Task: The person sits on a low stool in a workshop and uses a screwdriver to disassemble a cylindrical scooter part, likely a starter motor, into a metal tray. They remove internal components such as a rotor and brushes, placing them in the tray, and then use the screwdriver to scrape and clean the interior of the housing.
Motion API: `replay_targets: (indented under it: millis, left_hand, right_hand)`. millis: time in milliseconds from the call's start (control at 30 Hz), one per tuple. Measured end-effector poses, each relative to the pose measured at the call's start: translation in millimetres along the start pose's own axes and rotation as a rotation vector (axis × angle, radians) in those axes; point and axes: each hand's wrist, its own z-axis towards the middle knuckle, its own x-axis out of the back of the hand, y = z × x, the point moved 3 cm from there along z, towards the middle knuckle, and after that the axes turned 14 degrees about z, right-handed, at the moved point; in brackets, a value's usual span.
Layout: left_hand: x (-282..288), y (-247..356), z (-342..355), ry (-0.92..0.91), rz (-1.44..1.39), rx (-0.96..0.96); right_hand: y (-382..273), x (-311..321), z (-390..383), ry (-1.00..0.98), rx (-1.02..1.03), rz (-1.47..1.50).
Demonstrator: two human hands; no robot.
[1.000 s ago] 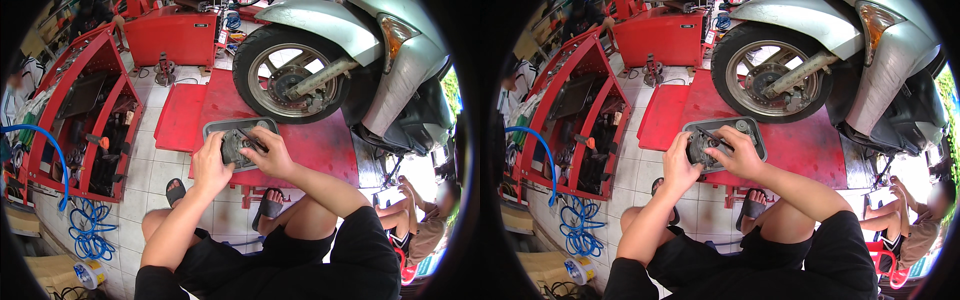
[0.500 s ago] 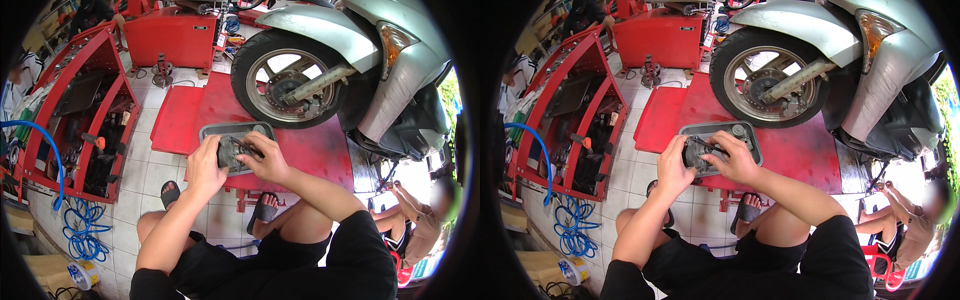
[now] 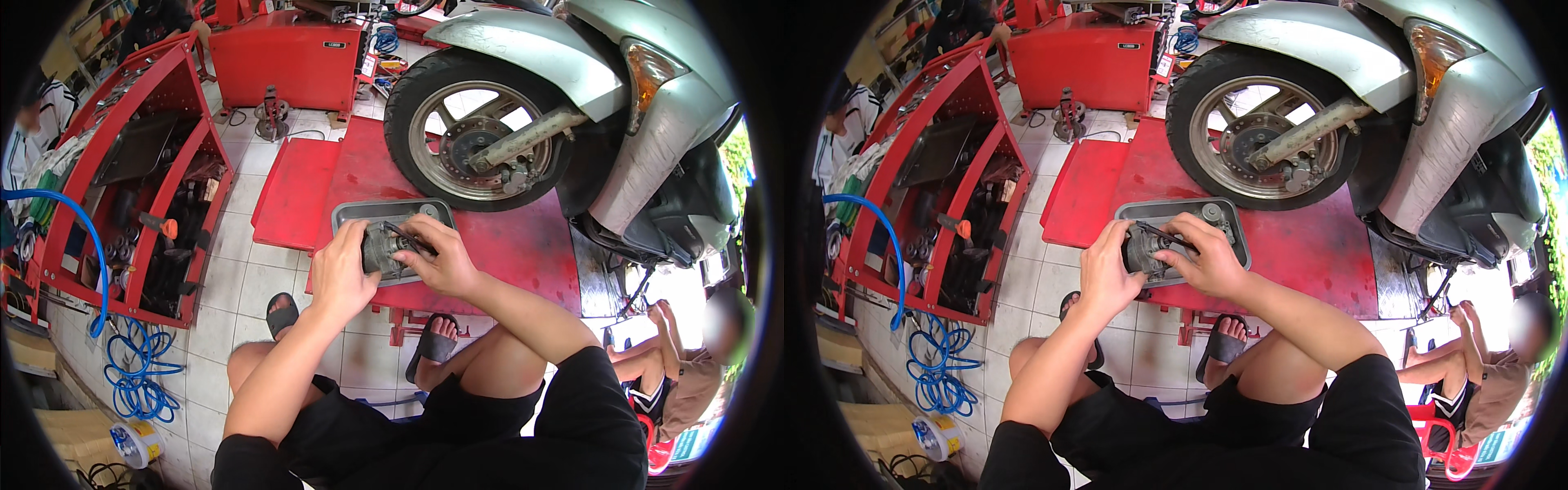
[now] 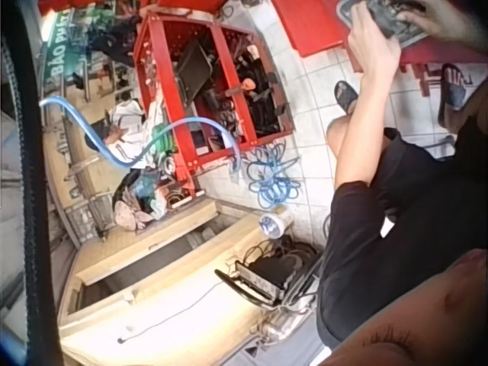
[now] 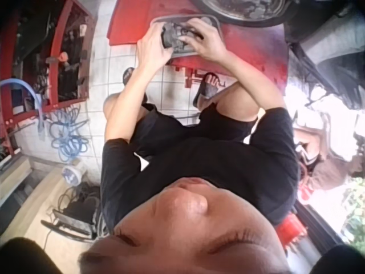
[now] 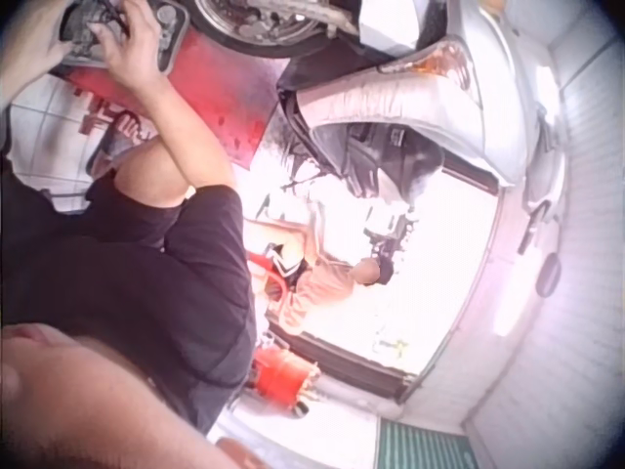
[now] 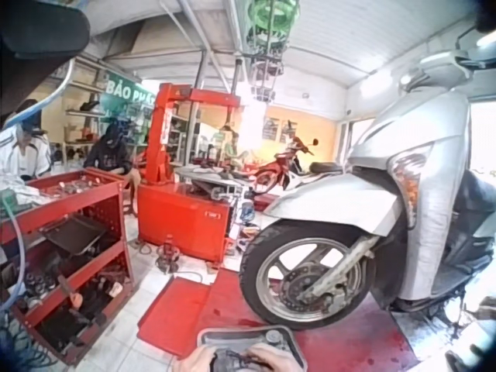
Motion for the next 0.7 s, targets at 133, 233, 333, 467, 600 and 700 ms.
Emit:
replay_targets:
  millis: [133,233,333,467,600,700]
  left_hand:
    - [0,0,1,-0.067,-0.005,0.03]
    - [-1,-1,2,-0.111,-0.019,0.064]
    - [-4,-2,0,-0.134,-0.021,0.046]
    - [0,3,2,-0.117,0.04,-0.021]
    - [-1,8,-2,-0.041,0.205,-0.165]
    - [-1,13,-1,-0.032,0.261,-0.198]
  right_hand:
    - [1,1,-1,-0.021,-0.012,-0.029]
    - [-7,5,4,-0.036,-0.122,0.033]
    - [-13,6,10,-0.081,0.049,-0.092]
    - [-17,8,11,-0.142,-0.048,-0.073]
    - [-8,9,7,-0.183,-0.198,0.015]
    - [-2,9,2,-0.171,-0.187,0.035]
